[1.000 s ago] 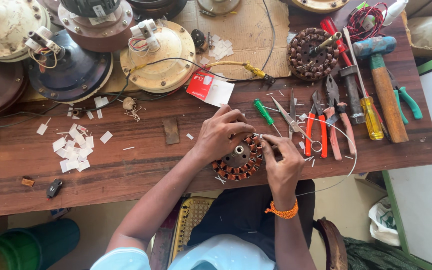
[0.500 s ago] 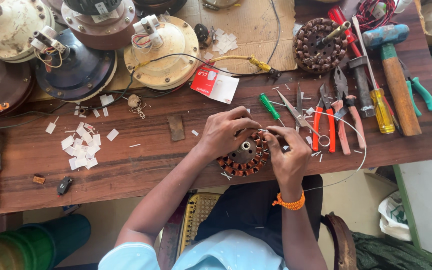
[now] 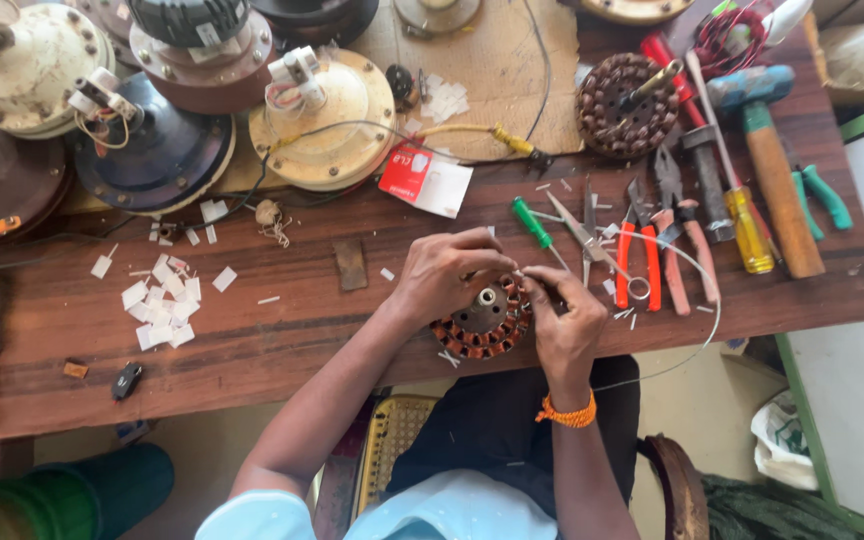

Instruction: The person sits at a workbench and winds copper wire into the slots of a fan motor stator, pressing the wire down and using a screwdriver to seat it. They then take a length of red and yellow wire, strip its ends by hand, and continue fitting the wire around the stator.

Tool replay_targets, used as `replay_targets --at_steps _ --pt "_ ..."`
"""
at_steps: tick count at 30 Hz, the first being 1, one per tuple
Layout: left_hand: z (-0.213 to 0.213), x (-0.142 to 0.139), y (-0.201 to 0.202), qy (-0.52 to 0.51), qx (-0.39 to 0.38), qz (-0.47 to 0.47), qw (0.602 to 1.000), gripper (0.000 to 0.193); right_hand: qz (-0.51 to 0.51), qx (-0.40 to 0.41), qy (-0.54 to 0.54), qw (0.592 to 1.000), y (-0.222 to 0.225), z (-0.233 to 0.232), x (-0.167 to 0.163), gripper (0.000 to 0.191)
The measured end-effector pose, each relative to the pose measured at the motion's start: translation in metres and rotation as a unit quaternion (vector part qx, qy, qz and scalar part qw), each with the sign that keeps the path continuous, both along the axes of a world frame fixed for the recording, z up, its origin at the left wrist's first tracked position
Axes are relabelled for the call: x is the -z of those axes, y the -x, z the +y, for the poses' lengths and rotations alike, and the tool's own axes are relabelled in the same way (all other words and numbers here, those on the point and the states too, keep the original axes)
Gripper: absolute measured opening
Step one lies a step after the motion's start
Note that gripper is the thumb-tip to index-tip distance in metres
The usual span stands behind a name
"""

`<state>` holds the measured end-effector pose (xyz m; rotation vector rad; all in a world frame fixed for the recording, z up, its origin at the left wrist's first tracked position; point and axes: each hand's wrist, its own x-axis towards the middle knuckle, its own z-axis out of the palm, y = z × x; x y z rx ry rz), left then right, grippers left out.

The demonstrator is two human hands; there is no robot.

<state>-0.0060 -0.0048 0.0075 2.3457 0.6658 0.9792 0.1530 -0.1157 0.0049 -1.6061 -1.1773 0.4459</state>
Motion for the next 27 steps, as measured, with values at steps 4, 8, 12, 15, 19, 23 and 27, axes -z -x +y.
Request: replay_targets --at_steps 4,8,12,15,19,23,27 --pt "0.002 -0.002 -0.003 0.006 -0.023 0.009 1.0 0.012 0.011 0.007 -0.015 1.0 0.0 -0.002 0.002 0.021" --pt "0.002 -0.002 -0.003 0.011 -0.025 0.02 0.999 0.011 0.027 0.04 -0.016 0.999 0.004 -0.001 0.014 0.018" --pt "0.003 0.003 -0.002 0.012 -0.02 0.037 0.999 0.013 0.004 0.054 -0.002 0.999 0.003 -0.003 0.025 0.016" --pt "0.004 0.008 -0.003 0.003 -0.016 0.041 0.999 0.013 -0.002 0.041 -0.022 0.999 0.002 -0.005 0.025 0.017" --pt "0.004 0.009 -0.003 0.002 -0.011 0.046 0.999 0.02 -0.043 0.038 -0.016 0.998 0.003 -0.001 0.014 0.017" --pt "0.004 0.009 0.001 -0.02 0.002 0.035 0.999 0.024 -0.013 0.017 -0.007 1.0 0.004 0.0 0.006 0.018" --pt "0.003 0.01 0.001 -0.04 0.007 0.037 0.998 0.027 -0.034 0.026 -0.006 0.999 0.002 -0.006 0.009 0.023"
